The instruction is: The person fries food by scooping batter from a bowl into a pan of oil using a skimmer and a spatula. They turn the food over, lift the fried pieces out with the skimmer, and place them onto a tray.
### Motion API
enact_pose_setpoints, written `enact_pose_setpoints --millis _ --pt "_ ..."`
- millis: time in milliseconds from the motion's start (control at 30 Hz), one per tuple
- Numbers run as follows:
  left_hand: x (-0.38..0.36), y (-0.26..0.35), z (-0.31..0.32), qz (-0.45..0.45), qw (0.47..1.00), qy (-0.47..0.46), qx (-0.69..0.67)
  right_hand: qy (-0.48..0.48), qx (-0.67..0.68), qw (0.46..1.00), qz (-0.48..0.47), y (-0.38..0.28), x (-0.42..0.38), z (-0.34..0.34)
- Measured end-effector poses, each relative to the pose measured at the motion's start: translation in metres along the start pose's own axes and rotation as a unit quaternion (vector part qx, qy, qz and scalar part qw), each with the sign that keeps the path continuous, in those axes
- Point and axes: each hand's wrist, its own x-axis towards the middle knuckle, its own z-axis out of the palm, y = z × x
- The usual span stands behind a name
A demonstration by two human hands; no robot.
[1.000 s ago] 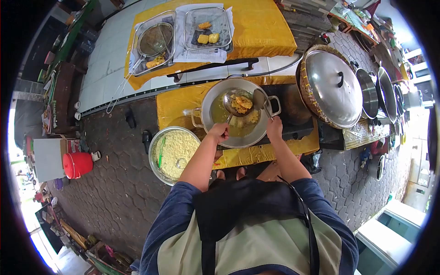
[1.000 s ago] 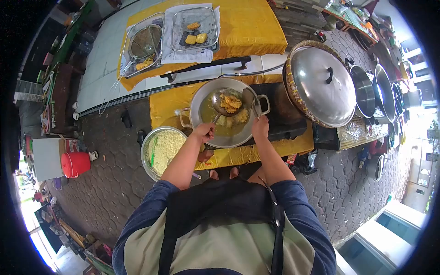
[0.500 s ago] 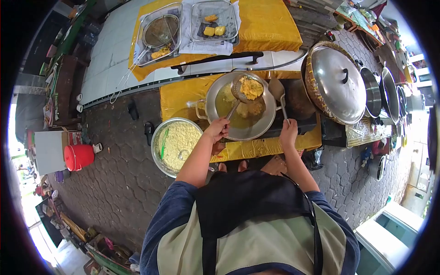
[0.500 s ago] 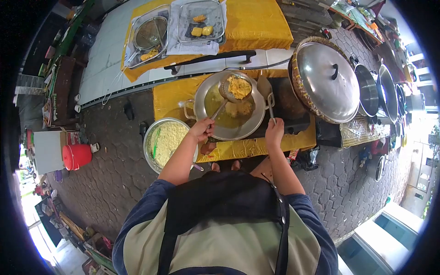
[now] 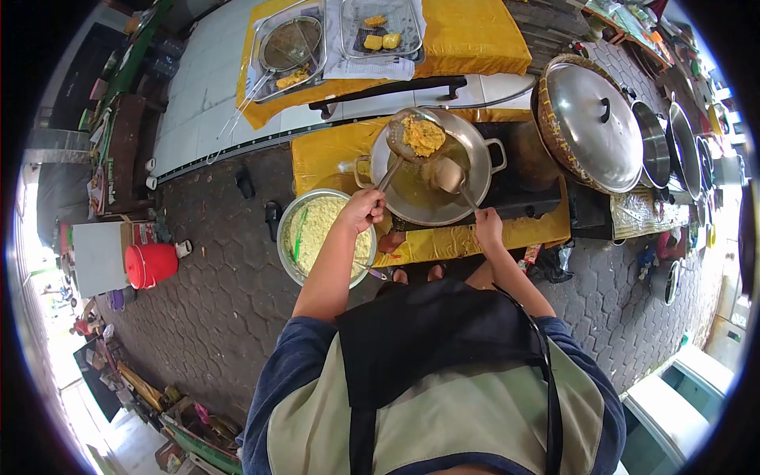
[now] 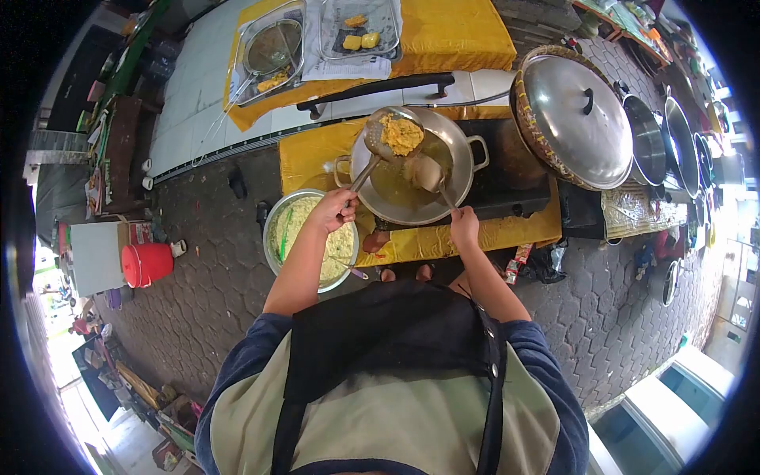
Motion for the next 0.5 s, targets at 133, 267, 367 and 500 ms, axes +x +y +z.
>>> enact_pose_setpoints --millis 133,267,367,500 --pt "-0.017 0.008 -0.001 -0.002 1.0 0.004 0.003 -0.002 0.005 1.0 -0.015 0.0 -0.008 0.022" --pt "-0.025 0.011 -0.011 0.0 1.0 -0.003 0.004 0.029 -0.067 0.994 -0.083 0.015 0.007 0.037" --pt "-0.026 0.011 -0.021 0.0 1.0 -0.008 0.002 0.04 -0.154 0.973 -0.168 0.015 0.014 0.045" --pt "-0.031 0.017 -0.029 0.001 1.0 -0.01 0.003 0.007 -0.159 0.982 -0.105 0.0 0.013 0.048"
